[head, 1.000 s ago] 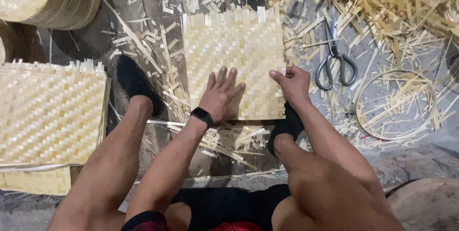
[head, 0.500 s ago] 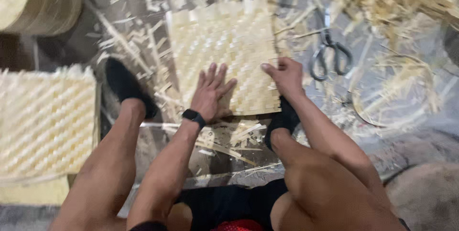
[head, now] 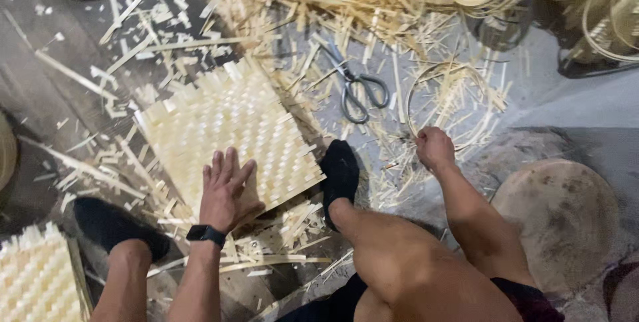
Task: The person fits a circular bamboo ring over a woven square of bamboo, presses it down onto a wooden mold, and trims the excess bamboo strips using shears.
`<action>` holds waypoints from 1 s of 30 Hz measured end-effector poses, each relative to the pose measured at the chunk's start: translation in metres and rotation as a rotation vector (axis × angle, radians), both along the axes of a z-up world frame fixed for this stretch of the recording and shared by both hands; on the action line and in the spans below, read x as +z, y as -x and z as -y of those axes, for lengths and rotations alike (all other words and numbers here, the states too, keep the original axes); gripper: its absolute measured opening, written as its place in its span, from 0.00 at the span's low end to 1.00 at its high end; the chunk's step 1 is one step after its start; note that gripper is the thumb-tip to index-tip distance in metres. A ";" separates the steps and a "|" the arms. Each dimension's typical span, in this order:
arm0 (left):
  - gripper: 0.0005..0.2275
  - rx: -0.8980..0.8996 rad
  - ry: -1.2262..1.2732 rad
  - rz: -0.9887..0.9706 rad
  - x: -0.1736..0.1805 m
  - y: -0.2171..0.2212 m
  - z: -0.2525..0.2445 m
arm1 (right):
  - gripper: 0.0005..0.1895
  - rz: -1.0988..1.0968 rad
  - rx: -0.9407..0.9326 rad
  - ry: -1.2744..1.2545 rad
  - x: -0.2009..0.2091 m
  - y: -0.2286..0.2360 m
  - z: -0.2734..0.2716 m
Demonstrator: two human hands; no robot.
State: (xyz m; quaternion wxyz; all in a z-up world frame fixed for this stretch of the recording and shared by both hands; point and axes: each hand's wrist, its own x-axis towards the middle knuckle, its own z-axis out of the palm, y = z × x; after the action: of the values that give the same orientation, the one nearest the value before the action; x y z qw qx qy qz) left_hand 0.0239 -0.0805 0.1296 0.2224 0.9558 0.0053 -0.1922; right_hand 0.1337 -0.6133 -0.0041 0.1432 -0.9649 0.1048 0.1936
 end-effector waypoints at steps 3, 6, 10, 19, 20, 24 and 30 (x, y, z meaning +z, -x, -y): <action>0.48 -0.033 -0.065 -0.047 0.000 -0.002 0.000 | 0.11 0.189 0.045 -0.030 0.026 0.005 -0.002; 0.46 -0.062 -0.096 -0.037 0.004 -0.007 -0.002 | 0.09 0.282 0.056 -0.064 0.086 -0.008 -0.018; 0.36 0.095 0.121 0.342 0.033 -0.024 0.007 | 0.07 0.525 0.246 -0.418 0.191 -0.038 -0.052; 0.20 0.012 0.351 0.963 0.180 -0.075 0.071 | 0.11 0.526 0.791 -0.795 0.368 -0.060 -0.192; 0.16 0.070 0.416 0.918 0.191 -0.072 0.073 | 0.12 0.523 0.848 -0.809 0.378 -0.060 -0.205; 0.09 0.341 0.794 0.703 0.209 -0.049 0.061 | 0.15 0.724 1.035 -0.770 0.396 -0.069 -0.243; 0.12 0.819 1.552 0.536 0.192 -0.031 0.017 | 0.20 0.198 0.692 -0.799 0.383 -0.094 -0.258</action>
State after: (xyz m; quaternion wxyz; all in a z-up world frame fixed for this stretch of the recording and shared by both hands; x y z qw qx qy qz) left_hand 0.0548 -0.0976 0.3215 0.8466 0.4742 0.1613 0.1800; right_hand 0.2277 -0.3554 0.3790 0.4362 -0.8271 -0.3152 0.1622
